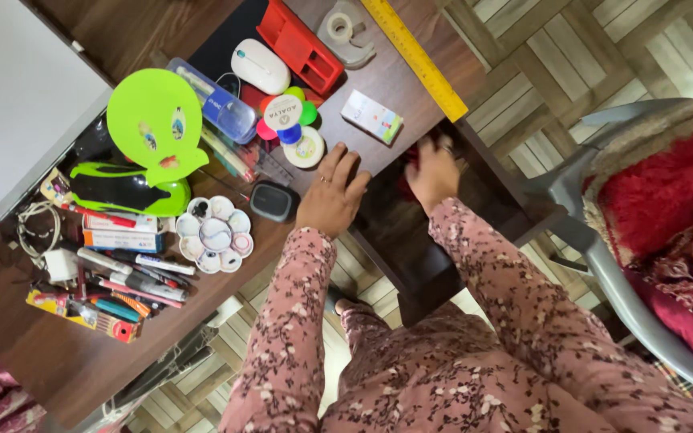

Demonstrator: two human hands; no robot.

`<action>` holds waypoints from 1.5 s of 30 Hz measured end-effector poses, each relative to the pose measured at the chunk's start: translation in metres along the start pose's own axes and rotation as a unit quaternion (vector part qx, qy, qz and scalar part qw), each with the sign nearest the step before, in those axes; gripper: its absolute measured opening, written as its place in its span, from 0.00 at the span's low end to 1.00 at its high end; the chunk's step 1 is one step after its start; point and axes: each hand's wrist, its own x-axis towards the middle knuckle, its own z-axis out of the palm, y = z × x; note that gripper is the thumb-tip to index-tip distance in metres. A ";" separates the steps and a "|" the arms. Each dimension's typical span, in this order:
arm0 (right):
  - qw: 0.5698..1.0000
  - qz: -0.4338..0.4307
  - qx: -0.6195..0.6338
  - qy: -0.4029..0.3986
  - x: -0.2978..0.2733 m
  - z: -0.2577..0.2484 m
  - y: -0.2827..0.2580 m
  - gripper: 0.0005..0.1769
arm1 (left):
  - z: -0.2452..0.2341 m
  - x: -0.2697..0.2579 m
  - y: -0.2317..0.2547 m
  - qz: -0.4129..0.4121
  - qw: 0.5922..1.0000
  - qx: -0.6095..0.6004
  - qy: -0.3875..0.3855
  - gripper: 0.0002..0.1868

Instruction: The person organizes a cluttered desk by moving various items from the surface into a drawer. They handle scissors, a ruler, pens, a toy car, a paint palette, and a red duster, placing them into the drawer one by one.

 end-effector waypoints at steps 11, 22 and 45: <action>0.987 -0.111 -0.110 -0.027 0.104 0.098 0.024 0.21 | -0.004 0.005 -0.002 -0.004 1.000 -0.012 -0.019 0.18; 0.987 0.043 -0.147 -0.057 0.027 0.061 0.033 0.24 | -0.004 0.004 0.000 0.012 1.000 -0.009 -0.006 0.18; 0.947 -0.283 -0.121 -0.095 -0.002 -0.020 -0.027 0.14 | 0.039 -0.108 0.079 -0.159 0.945 -0.106 -0.266 0.41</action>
